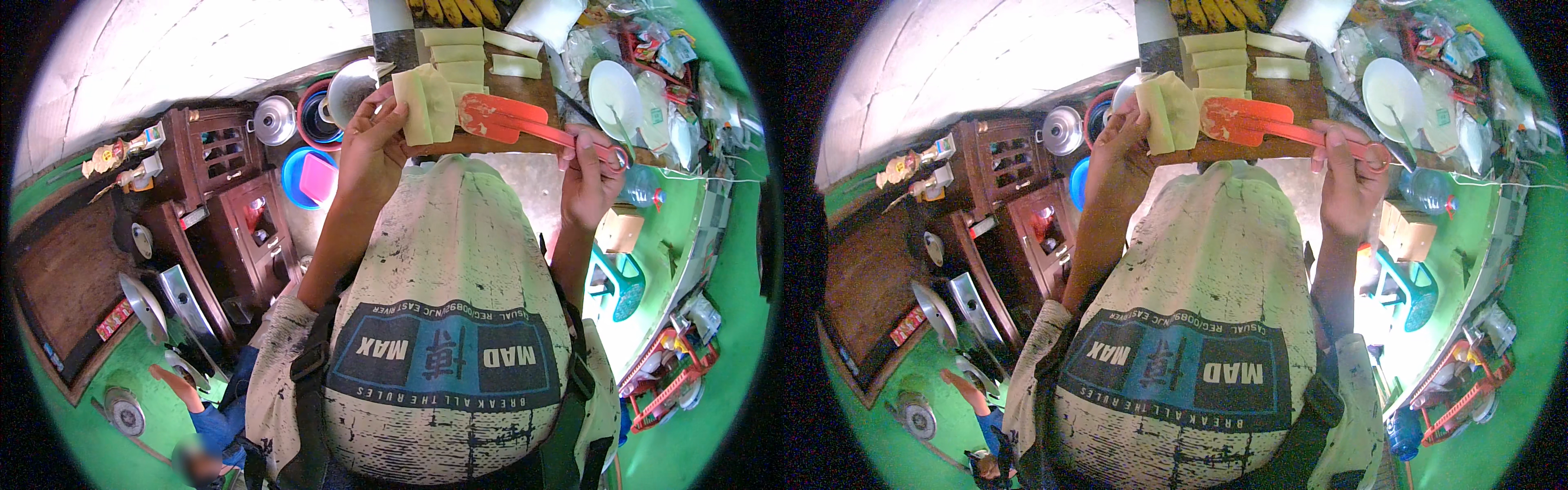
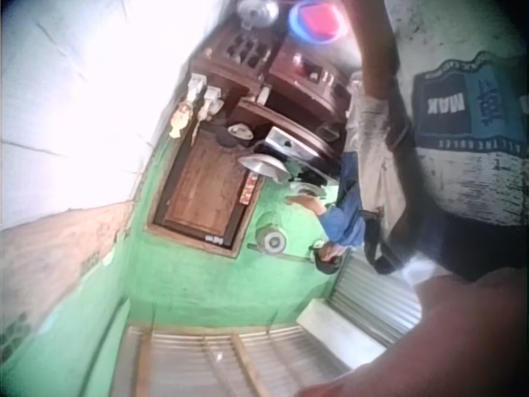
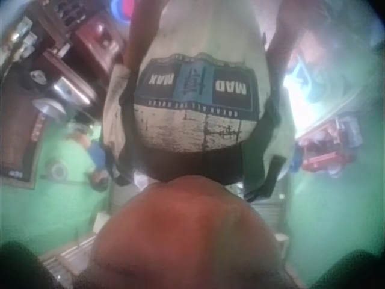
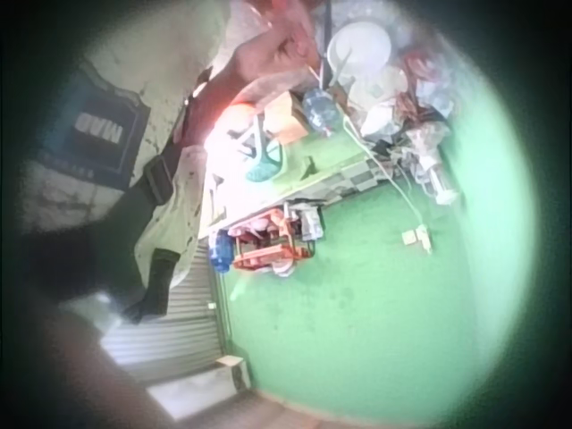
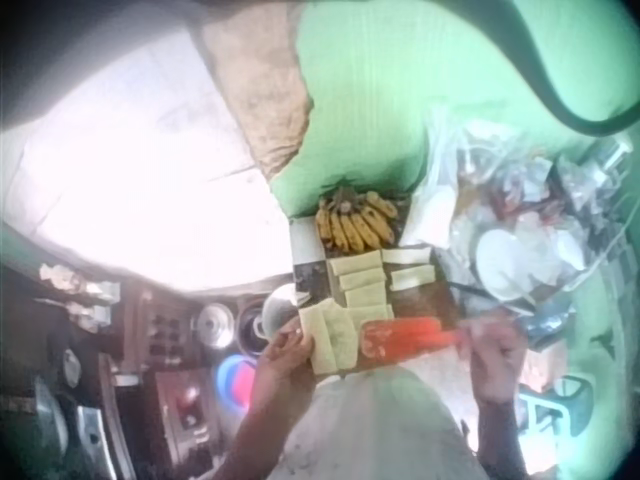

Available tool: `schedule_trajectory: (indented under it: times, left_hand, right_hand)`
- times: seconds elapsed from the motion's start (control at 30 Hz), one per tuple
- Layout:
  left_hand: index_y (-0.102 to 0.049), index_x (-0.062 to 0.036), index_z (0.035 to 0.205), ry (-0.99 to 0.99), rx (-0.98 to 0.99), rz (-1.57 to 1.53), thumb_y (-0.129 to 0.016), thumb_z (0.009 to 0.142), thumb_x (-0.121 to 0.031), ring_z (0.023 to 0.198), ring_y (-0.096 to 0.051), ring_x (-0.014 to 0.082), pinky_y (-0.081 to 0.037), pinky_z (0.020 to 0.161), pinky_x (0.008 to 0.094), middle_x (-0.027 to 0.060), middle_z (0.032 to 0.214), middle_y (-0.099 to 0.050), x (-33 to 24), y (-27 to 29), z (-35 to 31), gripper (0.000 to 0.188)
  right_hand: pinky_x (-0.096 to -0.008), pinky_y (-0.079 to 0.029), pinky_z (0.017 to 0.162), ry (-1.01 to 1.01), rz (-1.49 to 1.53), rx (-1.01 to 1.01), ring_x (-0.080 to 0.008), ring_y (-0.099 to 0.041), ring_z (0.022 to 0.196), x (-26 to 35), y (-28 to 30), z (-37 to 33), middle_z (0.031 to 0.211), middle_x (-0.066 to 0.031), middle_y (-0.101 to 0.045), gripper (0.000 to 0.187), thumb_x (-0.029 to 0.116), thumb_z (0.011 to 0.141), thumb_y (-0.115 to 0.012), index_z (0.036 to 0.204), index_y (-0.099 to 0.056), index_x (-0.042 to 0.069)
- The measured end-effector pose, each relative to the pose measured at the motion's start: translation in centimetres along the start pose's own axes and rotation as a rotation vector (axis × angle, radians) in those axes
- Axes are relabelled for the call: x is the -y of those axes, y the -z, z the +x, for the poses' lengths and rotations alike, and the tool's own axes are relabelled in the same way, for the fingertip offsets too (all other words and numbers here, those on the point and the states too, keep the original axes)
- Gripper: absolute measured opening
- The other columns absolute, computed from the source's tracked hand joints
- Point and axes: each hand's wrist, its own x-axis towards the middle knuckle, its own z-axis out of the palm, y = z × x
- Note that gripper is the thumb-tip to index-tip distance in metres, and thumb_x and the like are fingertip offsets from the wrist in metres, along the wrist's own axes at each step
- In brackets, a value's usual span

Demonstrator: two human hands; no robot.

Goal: The person spreads a white paste onto rectangular sheets using a red spatula, then folds each sheet into a small packet and places it on a wooden board. The process is repeated for multiple sheets.

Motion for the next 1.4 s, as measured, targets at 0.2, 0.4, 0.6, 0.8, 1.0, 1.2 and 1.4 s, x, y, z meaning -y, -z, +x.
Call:
schedule_trajectory:
  times: [0.2,0.4,0.6,0.8,1.0,1.2,1.4]
  left_hand:
    - [-0.041,0.0056,0.144,0.074,0.112,0.027,-0.056,0.100,-0.006,0.111,-0.068,0.0226,-0.062,0.082,0.0322,0.0180,0.134,-0.061,0.0,-0.2,-0.7,0.048]
    - [-0.040,0.0034,0.145,0.008,0.125,0.113,-0.058,0.099,-0.004,0.112,-0.067,0.0222,-0.059,0.087,0.0317,0.0189,0.133,-0.062,-0.1,0.0,-1.1,0.050]
    - [-0.041,0.0012,0.146,-0.128,0.145,0.396,-0.061,0.098,-0.004,0.116,-0.065,0.0230,-0.053,0.097,0.0338,0.0213,0.129,-0.064,-0.6,-0.6,-2.0,0.052]
    - [-0.039,0.0014,0.146,-0.146,0.175,0.464,-0.062,0.097,-0.003,0.118,-0.063,0.0228,-0.051,0.098,0.0333,0.0213,0.128,-0.065,-0.8,-0.4,-2.2,0.054]
    - [-0.040,0.0014,0.145,-0.134,0.177,0.436,-0.062,0.097,-0.002,0.118,-0.063,0.0223,-0.051,0.099,0.0329,0.0212,0.127,-0.066,-0.8,-0.1,-2.2,0.052]
    - [-0.042,0.0014,0.143,-0.132,0.179,0.453,-0.062,0.098,-0.004,0.116,-0.064,0.0226,-0.050,0.099,0.0329,0.0212,0.127,-0.066,-0.8,0.2,-2.1,0.050]
    - [-0.040,0.0022,0.143,-0.043,0.161,0.275,-0.059,0.098,-0.004,0.116,-0.065,0.0252,-0.055,0.096,0.0363,0.0209,0.128,-0.065,-0.1,0.0,-0.8,0.049]
  right_hand:
    - [-0.0274,-0.047,0.063,0.046,-0.168,0.023,-0.0128,-0.058,0.068,0.6,-1.2,-0.5,0.101,-0.0187,-0.073,0.010,0.002,0.097,-0.061,0.097,-0.070,-0.003]
    - [-0.0263,-0.046,0.063,0.168,-0.195,0.032,-0.0125,-0.057,0.067,0.9,-0.8,0.1,0.090,-0.0135,-0.070,0.012,0.002,0.097,-0.061,0.101,-0.070,-0.004]
    - [-0.0264,-0.045,0.062,0.230,-0.166,0.051,-0.0123,-0.056,0.067,2.0,-2.0,-0.5,0.085,-0.0114,-0.067,0.014,0.003,0.097,-0.060,0.102,-0.070,-0.006]
    - [-0.0261,-0.046,0.063,0.261,-0.242,0.086,-0.0128,-0.057,0.068,2.3,-1.9,-0.5,0.086,-0.0122,-0.068,0.014,0.005,0.096,-0.062,0.102,-0.070,-0.005]
    - [-0.0256,-0.047,0.063,0.255,-0.251,0.079,-0.0120,-0.058,0.069,2.2,-2.1,-1.1,0.088,-0.0115,-0.069,0.013,0.004,0.096,-0.062,0.101,-0.071,-0.003]
    - [-0.0251,-0.048,0.064,0.234,-0.298,0.083,-0.0120,-0.059,0.071,2.0,-2.0,-1.0,0.092,-0.0129,-0.071,0.012,0.001,0.095,-0.062,0.102,-0.071,-0.004]
    - [-0.0255,-0.048,0.065,0.206,-0.295,-0.050,-0.0122,-0.059,0.071,2.4,-1.2,-1.7,0.093,-0.0134,-0.071,0.012,0.001,0.095,-0.062,0.102,-0.071,-0.004]
